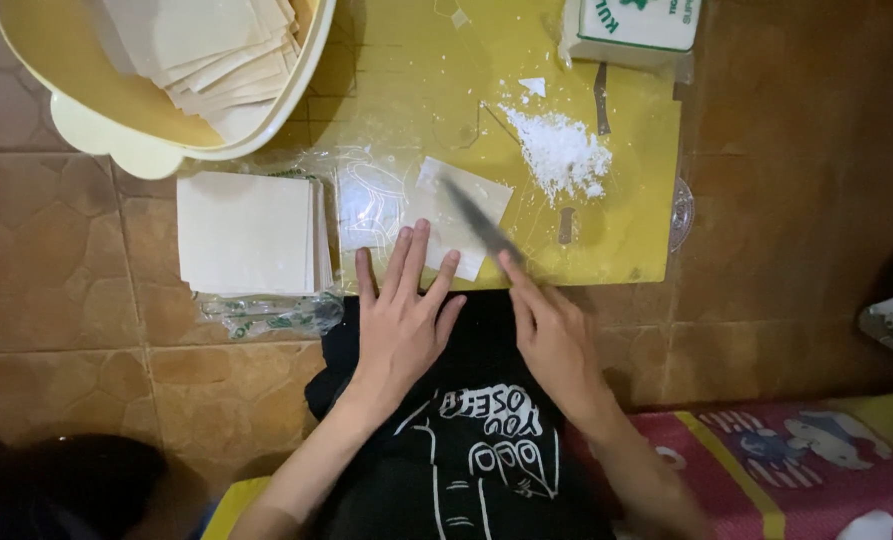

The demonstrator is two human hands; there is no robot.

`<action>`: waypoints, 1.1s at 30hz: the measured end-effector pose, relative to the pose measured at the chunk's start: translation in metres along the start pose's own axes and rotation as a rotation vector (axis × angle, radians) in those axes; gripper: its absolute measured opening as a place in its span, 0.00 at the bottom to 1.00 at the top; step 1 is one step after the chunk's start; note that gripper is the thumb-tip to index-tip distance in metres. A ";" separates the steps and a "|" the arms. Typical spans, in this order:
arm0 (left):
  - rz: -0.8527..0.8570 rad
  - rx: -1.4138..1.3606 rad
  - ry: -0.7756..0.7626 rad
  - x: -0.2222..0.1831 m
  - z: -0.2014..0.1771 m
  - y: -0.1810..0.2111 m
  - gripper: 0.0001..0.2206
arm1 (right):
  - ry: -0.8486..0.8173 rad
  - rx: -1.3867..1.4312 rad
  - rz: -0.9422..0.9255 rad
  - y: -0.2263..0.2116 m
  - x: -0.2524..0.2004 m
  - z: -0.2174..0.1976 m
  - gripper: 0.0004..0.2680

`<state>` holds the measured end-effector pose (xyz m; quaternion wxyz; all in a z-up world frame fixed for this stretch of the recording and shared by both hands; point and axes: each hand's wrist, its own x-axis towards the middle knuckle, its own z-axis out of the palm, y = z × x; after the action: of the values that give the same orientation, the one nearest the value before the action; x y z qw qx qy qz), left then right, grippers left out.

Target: Cutting square dough wrappers into smaller pieces using a knife on a flat surface.

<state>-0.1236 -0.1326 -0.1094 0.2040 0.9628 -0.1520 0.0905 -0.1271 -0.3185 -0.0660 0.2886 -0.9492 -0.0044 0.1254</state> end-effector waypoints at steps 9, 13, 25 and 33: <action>-0.009 -0.003 -0.029 0.001 -0.002 0.001 0.19 | 0.030 0.055 0.051 -0.001 0.001 -0.012 0.17; -0.015 -0.008 -0.018 0.000 -0.001 0.003 0.19 | -0.017 0.022 0.066 -0.002 -0.005 -0.007 0.17; -0.023 -0.010 -0.030 0.002 -0.003 0.003 0.19 | 0.023 0.021 0.092 -0.008 0.003 -0.020 0.16; -0.013 -0.019 -0.004 0.001 -0.001 0.003 0.19 | 0.026 0.065 0.049 0.006 -0.001 -0.012 0.16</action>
<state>-0.1236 -0.1349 -0.1073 0.2136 0.9619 -0.1472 0.0860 -0.1254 -0.3297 -0.0596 0.3159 -0.9407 0.0268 0.1204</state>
